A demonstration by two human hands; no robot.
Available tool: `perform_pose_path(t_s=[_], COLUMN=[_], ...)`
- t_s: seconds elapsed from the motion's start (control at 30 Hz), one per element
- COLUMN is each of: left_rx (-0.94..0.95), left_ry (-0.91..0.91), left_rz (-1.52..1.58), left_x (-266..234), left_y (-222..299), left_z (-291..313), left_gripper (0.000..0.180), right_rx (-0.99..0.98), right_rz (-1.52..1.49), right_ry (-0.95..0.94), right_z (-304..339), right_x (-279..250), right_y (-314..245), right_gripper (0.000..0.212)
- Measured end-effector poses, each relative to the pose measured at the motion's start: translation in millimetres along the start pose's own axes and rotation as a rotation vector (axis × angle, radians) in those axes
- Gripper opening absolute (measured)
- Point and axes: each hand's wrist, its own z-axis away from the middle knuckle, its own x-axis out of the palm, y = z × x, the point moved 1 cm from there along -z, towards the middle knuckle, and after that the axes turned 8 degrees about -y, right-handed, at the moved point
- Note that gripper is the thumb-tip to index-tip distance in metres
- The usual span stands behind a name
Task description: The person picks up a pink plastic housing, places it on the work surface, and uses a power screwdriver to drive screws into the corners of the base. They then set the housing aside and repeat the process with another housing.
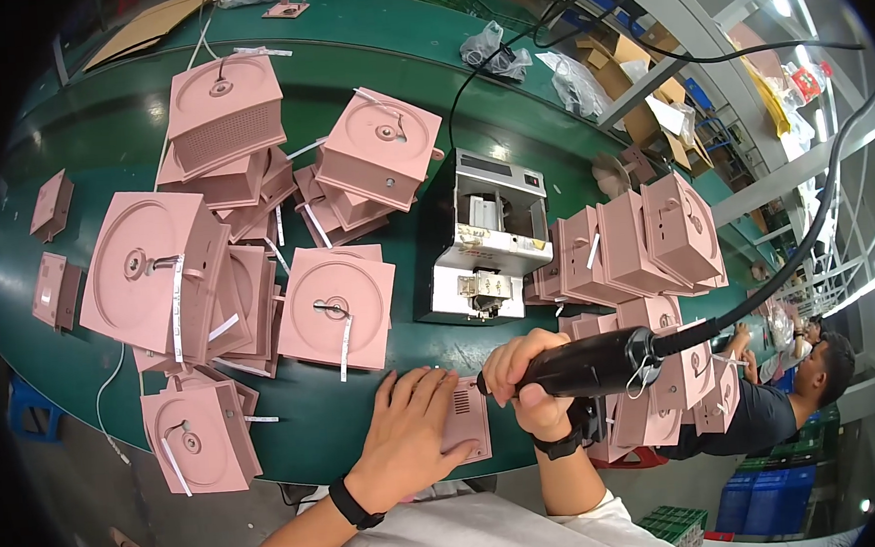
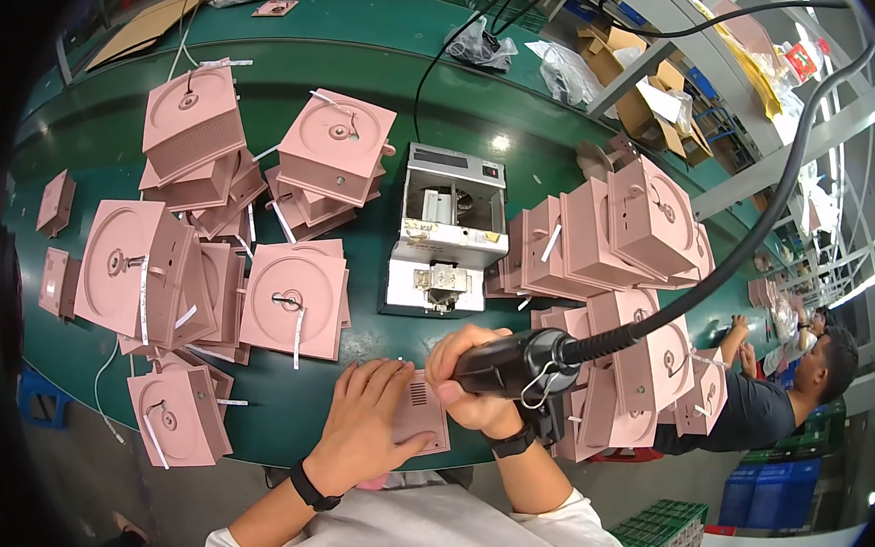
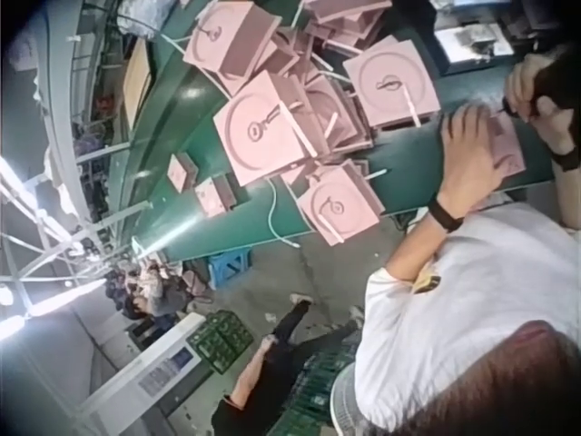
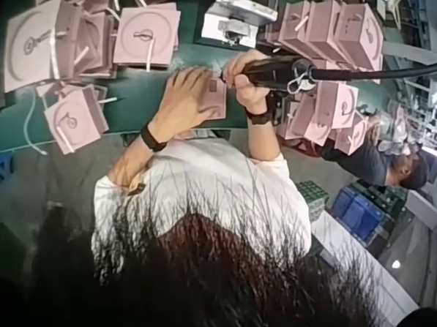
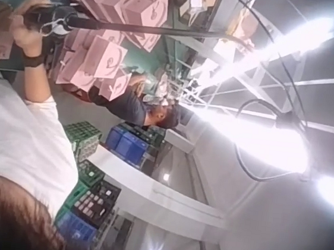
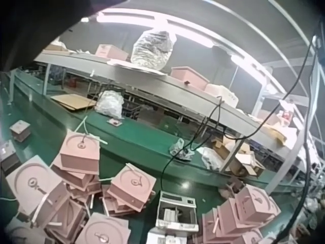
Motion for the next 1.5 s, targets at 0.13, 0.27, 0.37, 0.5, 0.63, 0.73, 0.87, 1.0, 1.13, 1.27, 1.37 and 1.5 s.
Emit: perform_pose_path(t_s=[0.13, 0.27, 0.37, 0.5, 0.63, 0.73, 0.87, 1.0, 1.13, 1.27, 1.37, 1.5], left_rx=[0.009, 0.022, 0.023, 0.025, 0.032, 0.030, 0.012, 0.050, 0.046, -0.039, 0.043, 0.015], left_ry=[0.012, 0.017, 0.014, 0.010, 0.009, 0.009, 0.014, -0.023, 0.031, -0.042, -0.092, -0.105], left_rz=[0.012, 0.026, 0.033, 0.036, 0.036, 0.033, 0.013, 0.086, 0.242, 0.484, 0.303, 0.263], left_x=[0.9, 1.1, 2.3, 3.0, 1.8, 0.9, -0.8, 2.0, -9.1, -7.9, -3.2, 4.7], left_y=[-1.5, -1.4, -2.7, -4.0, -4.3, -2.7, -3.4, -0.5, -2.6, -17.8, -29.4, -33.5], left_z=[0.8, 0.8, 0.3, -1.3, -1.5, 1.3, -0.7, 0.1, 9.7, 33.3, 36.0, 34.7], left_gripper=[0.080, 0.080, 0.080, 0.080, 0.081, 0.081, 0.080, 0.082, 0.087, 0.088, 0.083, 0.078], right_rx=[-0.050, -0.064, -0.060, -0.057, -0.074, -0.103, -0.126, -0.305, -0.248, -0.138, -0.133, -0.170], right_rz=[-0.025, -0.078, -0.093, -0.064, -0.062, -0.080, 0.088, 0.033, 0.093, 0.057, -0.012, -0.091], right_ry=[-0.100, -0.151, -0.201, -0.304, -0.327, -0.306, -0.333, -0.051, 0.066, 0.094, 0.025, -0.162], right_z=[-2.7, -4.1, -9.3, -15.3, -14.0, -11.1, -19.6, -46.1, -59.5, -51.2, -40.1, -26.0], right_x=[-4.7, -9.7, -11.2, -11.7, -10.8, -8.5, -6.7, -7.3, -33.7, -29.7, -12.2, 25.5], right_y=[0.7, -0.3, 0.5, 2.5, 4.1, 0.0, -25.6, -34.2, -7.3, -7.7, -14.7, -32.8], right_gripper=[0.044, 0.045, 0.045, 0.045, 0.043, 0.042, 0.042, 0.041, 0.039, 0.038, 0.038, 0.038])
